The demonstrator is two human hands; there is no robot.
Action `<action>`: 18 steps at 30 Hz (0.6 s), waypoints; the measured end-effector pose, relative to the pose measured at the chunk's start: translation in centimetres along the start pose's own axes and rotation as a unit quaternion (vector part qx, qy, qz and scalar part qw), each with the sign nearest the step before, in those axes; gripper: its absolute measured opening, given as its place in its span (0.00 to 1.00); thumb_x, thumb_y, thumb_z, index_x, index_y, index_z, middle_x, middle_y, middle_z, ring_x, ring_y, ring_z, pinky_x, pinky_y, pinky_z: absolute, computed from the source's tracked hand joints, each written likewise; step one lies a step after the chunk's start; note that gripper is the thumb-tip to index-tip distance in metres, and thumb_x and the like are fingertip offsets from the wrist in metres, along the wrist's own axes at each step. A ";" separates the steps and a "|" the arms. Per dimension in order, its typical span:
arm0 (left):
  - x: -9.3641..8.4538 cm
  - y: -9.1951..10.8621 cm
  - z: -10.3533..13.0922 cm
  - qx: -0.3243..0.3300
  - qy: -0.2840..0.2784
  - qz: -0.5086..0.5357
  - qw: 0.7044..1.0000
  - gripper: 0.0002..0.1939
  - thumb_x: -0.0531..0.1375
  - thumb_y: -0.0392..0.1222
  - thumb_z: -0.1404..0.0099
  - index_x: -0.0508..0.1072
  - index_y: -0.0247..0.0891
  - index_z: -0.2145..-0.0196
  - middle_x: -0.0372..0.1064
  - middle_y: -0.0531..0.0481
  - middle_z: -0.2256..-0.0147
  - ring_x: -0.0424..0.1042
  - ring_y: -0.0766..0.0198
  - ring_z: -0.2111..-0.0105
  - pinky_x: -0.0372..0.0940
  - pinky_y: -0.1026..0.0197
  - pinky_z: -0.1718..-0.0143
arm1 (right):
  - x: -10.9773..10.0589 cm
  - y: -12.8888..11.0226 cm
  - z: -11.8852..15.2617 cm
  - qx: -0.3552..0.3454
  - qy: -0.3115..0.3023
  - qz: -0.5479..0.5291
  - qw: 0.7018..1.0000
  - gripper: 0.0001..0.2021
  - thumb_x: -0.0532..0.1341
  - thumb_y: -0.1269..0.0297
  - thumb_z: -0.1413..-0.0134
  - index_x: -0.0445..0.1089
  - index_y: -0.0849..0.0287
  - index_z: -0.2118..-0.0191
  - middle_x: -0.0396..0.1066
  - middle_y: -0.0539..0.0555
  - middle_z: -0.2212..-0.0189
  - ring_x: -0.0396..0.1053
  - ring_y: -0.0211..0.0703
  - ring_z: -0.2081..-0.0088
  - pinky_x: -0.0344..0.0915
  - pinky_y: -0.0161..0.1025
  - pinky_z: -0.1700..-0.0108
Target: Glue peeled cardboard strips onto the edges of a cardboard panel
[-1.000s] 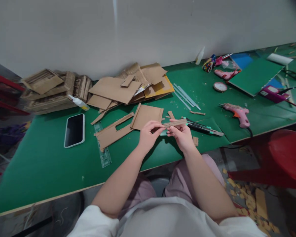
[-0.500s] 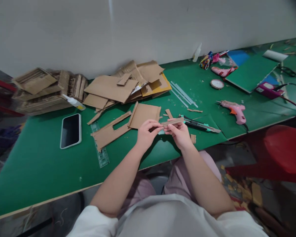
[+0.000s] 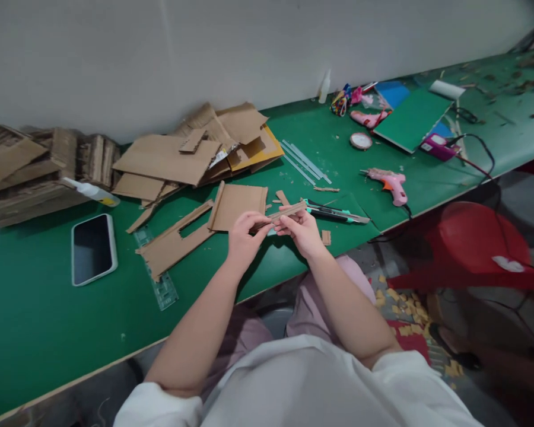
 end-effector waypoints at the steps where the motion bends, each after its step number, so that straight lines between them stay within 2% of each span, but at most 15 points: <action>1: 0.0 0.0 0.0 0.005 0.003 -0.006 1.000 0.03 0.62 0.37 0.46 0.74 0.36 0.71 0.66 0.51 0.70 0.68 0.69 0.70 0.65 0.67 0.70 | -0.1 -0.3 0.3 0.001 0.007 0.008 1.000 0.17 0.65 0.62 0.58 0.67 0.59 0.59 0.74 0.48 0.75 0.71 0.34 0.76 0.70 0.30 0.73; 3: 0.1 -0.1 0.0 0.010 0.005 -0.011 1.000 0.03 0.62 0.37 0.46 0.74 0.36 0.71 0.67 0.51 0.70 0.68 0.69 0.70 0.65 0.67 0.70 | -0.6 -1.1 1.7 0.001 0.044 0.031 0.999 0.19 0.64 0.61 0.57 0.66 0.59 0.57 0.74 0.49 0.76 0.70 0.34 0.77 0.69 0.30 0.75; 6: 0.3 -0.1 0.1 0.013 -0.002 -0.013 1.000 0.03 0.62 0.37 0.46 0.74 0.37 0.71 0.67 0.51 0.69 0.69 0.68 0.69 0.66 0.66 0.68 | -2.7 -2.3 5.7 0.001 0.115 0.065 0.991 0.19 0.62 0.60 0.54 0.66 0.59 0.55 0.74 0.50 0.76 0.69 0.33 0.79 0.68 0.31 0.77; 9: 0.5 0.0 0.3 0.022 -0.012 -0.013 1.000 0.03 0.61 0.38 0.45 0.73 0.37 0.72 0.68 0.50 0.70 0.69 0.67 0.68 0.67 0.65 0.67 | -5.8 -2.8 10.8 0.024 0.158 0.099 0.982 0.12 0.62 0.60 0.53 0.70 0.60 0.63 0.73 0.51 0.78 0.68 0.34 0.80 0.67 0.31 0.78; 12: 0.6 -0.1 0.4 0.034 -0.023 -0.030 0.999 0.03 0.61 0.39 0.45 0.72 0.37 0.72 0.68 0.50 0.70 0.69 0.66 0.68 0.66 0.63 0.66 | -8.9 -2.5 14.9 0.038 0.217 0.131 0.967 0.10 0.62 0.59 0.54 0.70 0.60 0.67 0.71 0.50 0.78 0.68 0.34 0.80 0.66 0.31 0.78; 15: 0.6 -0.7 0.5 0.018 -0.001 -0.063 0.998 0.07 0.62 0.41 0.46 0.70 0.37 0.70 0.69 0.51 0.70 0.69 0.65 0.68 0.66 0.61 0.65 | -10.3 -2.1 16.7 0.055 0.219 0.205 0.952 0.11 0.62 0.58 0.54 0.70 0.60 0.66 0.71 0.51 0.77 0.67 0.35 0.79 0.66 0.34 0.76; 18: 0.4 -1.3 0.6 -0.002 0.041 -0.069 0.997 0.11 0.63 0.41 0.47 0.67 0.38 0.66 0.68 0.50 0.68 0.68 0.65 0.68 0.65 0.61 0.65 | -10.3 -1.9 17.2 0.058 0.211 0.293 0.931 0.13 0.61 0.55 0.54 0.70 0.60 0.66 0.72 0.52 0.76 0.68 0.38 0.77 0.67 0.37 0.72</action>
Point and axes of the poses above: each hand's wrist, its own z-axis away from the middle knuckle, its own x-axis out of the palm, y = z × x, the point moved 3 cm from there along -z, towards the middle knuckle
